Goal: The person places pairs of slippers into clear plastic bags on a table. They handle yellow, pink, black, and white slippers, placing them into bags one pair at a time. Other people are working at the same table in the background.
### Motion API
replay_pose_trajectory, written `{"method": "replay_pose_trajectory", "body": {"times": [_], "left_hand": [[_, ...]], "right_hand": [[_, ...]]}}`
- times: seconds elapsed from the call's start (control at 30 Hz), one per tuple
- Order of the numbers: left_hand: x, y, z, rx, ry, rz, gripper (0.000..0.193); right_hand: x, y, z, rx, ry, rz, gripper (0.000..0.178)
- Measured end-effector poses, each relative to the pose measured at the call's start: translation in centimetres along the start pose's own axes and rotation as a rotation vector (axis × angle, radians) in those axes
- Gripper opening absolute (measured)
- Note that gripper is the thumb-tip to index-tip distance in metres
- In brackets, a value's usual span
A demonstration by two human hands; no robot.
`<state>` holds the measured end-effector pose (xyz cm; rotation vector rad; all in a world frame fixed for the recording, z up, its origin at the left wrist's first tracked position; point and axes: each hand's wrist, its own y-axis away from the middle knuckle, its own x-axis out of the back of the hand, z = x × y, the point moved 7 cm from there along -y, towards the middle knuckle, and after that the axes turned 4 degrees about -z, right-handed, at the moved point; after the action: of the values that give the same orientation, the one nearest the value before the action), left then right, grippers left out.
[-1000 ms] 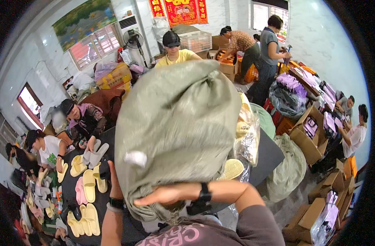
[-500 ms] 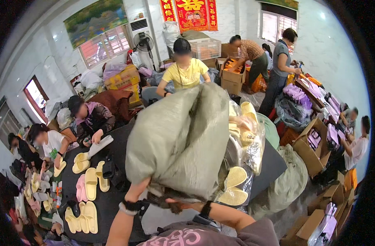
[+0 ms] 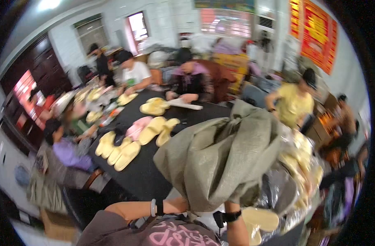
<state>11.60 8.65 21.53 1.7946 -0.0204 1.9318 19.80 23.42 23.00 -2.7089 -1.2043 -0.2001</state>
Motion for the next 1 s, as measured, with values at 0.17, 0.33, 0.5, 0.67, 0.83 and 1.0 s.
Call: {"method": "replay_pose_trajectory", "body": {"times": [0.17,0.33,0.5,0.67,0.83,1.0], "left_hand": [[-4.7,7.6,-8.6,0.257,0.407,0.252,0.061],[-1.7,22.2,-11.2,0.667,0.817,1.097,0.123],[4.3,26.1,-10.9,0.563,0.592,1.053,0.142],[-1.9,22.8,-9.9,0.449,0.633,0.610,0.087],[-5.9,18.7,-6.9,0.465,0.758,0.527,0.072],[-6.9,22.6,-6.5,0.686,0.766,0.740,0.057]], "right_hand": [[0.1,0.1,0.3,-0.024,-0.009,-0.045,0.062],[-2.5,-0.6,0.6,-0.040,-0.002,-0.172,0.061],[-7.4,-1.8,-0.4,0.004,0.018,-0.350,0.061],[-13.3,-2.7,-2.5,0.085,0.020,-0.542,0.060],[-20.2,-2.3,-5.0,0.193,0.027,-0.725,0.060],[-26.2,0.0,-7.2,0.302,0.056,-0.887,0.060]]}}
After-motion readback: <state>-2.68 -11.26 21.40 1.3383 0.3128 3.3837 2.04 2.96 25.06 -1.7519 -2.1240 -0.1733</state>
